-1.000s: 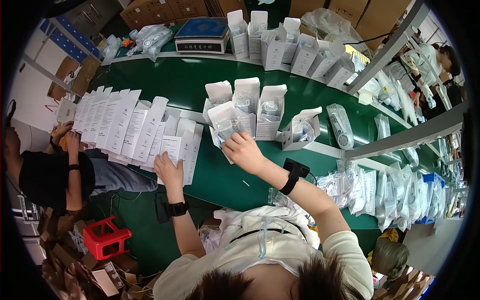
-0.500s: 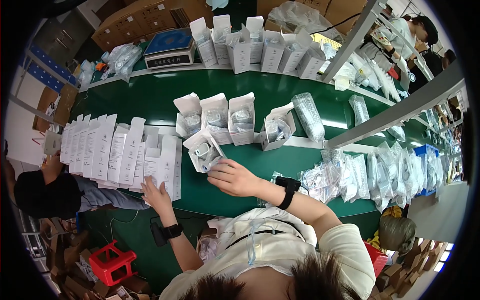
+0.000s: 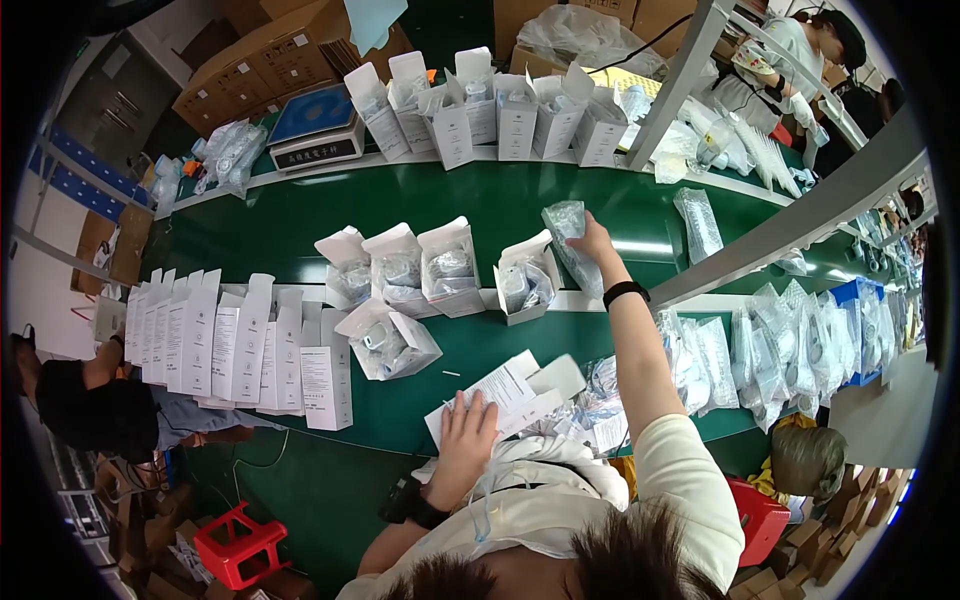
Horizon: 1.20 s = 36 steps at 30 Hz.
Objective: The person packages items by hand, picking up a box, inserting a bubble-wrapped device and a small plastic bag, and then setting the box on the table. This process is repeated for several boxes, which are placed in a row on the green work surface.
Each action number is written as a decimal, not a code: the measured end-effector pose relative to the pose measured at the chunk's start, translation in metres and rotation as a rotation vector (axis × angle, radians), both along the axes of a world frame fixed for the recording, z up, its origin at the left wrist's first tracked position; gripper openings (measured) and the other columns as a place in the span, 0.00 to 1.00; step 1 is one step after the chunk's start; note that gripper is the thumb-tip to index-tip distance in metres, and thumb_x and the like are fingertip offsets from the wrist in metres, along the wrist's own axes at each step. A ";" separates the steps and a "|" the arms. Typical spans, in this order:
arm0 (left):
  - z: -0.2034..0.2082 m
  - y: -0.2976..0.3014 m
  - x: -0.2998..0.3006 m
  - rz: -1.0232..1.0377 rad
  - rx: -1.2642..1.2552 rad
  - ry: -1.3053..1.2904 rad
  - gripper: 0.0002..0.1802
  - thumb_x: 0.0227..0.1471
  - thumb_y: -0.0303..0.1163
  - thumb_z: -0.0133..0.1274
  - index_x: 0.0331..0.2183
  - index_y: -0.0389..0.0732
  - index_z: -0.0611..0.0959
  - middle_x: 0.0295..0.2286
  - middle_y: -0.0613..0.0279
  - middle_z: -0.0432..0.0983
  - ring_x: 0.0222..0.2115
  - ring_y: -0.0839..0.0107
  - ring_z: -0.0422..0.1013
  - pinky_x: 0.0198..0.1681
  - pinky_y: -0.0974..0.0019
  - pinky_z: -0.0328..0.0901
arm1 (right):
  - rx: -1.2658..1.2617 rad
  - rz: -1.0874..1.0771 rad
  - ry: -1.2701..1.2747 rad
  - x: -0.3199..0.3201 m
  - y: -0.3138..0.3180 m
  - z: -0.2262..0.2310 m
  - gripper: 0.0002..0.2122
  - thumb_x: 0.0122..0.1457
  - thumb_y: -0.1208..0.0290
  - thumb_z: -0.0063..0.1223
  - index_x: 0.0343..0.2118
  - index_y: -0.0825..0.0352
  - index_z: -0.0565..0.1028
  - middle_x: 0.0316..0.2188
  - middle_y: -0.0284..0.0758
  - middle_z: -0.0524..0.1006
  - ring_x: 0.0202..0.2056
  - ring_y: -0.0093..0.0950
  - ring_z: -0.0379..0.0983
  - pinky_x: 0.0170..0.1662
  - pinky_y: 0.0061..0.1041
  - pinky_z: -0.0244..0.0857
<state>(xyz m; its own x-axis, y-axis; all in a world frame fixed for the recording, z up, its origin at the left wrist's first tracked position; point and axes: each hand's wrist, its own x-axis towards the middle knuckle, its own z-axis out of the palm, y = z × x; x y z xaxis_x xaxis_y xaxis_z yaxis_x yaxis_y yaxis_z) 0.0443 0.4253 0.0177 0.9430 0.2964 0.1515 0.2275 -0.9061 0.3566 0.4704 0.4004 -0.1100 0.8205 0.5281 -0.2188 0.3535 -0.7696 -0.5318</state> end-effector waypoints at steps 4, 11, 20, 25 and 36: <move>-0.034 -0.001 0.014 0.024 -0.119 0.308 0.23 0.42 0.40 0.53 0.39 0.36 0.72 0.40 0.44 0.67 0.44 0.47 0.61 0.47 0.49 0.56 | -0.033 0.073 0.121 0.002 0.009 -0.001 0.39 0.32 0.60 0.63 0.50 0.70 0.60 0.42 0.49 0.69 0.43 0.43 0.66 0.47 0.30 0.61; -0.058 0.036 0.089 -0.175 -0.268 0.238 0.36 0.32 0.40 0.62 0.46 0.42 0.68 0.39 0.53 0.69 0.43 0.59 0.64 0.47 0.59 0.58 | 0.035 0.243 0.133 -0.034 0.018 0.015 0.43 0.32 0.67 0.60 0.55 0.65 0.51 0.40 0.50 0.70 0.43 0.44 0.66 0.46 0.31 0.61; -0.052 0.046 0.078 -0.307 -1.080 0.457 0.41 0.30 0.28 0.61 0.49 0.44 0.62 0.48 0.54 0.59 0.49 0.59 0.58 0.48 0.62 0.57 | 1.050 -0.244 0.319 -0.109 -0.082 0.114 0.38 0.39 0.80 0.48 0.57 0.58 0.49 0.46 0.42 0.65 0.44 0.36 0.65 0.45 0.25 0.62; 0.004 0.039 0.084 -0.277 -0.904 -0.002 0.36 0.30 0.26 0.60 0.45 0.41 0.64 0.49 0.53 0.55 0.47 0.57 0.58 0.49 0.61 0.55 | 1.629 -0.621 0.561 -0.170 -0.140 0.165 0.23 0.48 0.79 0.44 0.51 0.67 0.57 0.43 0.39 0.67 0.44 0.31 0.65 0.48 0.30 0.61; -0.035 -0.003 0.079 0.082 -0.780 -0.129 0.34 0.30 0.32 0.64 0.40 0.37 0.64 0.43 0.48 0.59 0.41 0.53 0.62 0.43 0.60 0.60 | 1.470 -0.895 0.127 -0.245 -0.070 0.139 0.21 0.51 0.75 0.45 0.50 0.67 0.59 0.45 0.40 0.63 0.47 0.36 0.60 0.50 0.36 0.56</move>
<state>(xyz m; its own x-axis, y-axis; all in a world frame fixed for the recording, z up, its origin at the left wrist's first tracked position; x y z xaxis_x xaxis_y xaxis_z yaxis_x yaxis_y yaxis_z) 0.1234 0.4224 -0.0176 0.9028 0.4295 -0.0223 0.1965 -0.3658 0.9097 0.2258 0.3300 0.0289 0.9651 -0.2454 -0.0910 0.0239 0.4290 -0.9030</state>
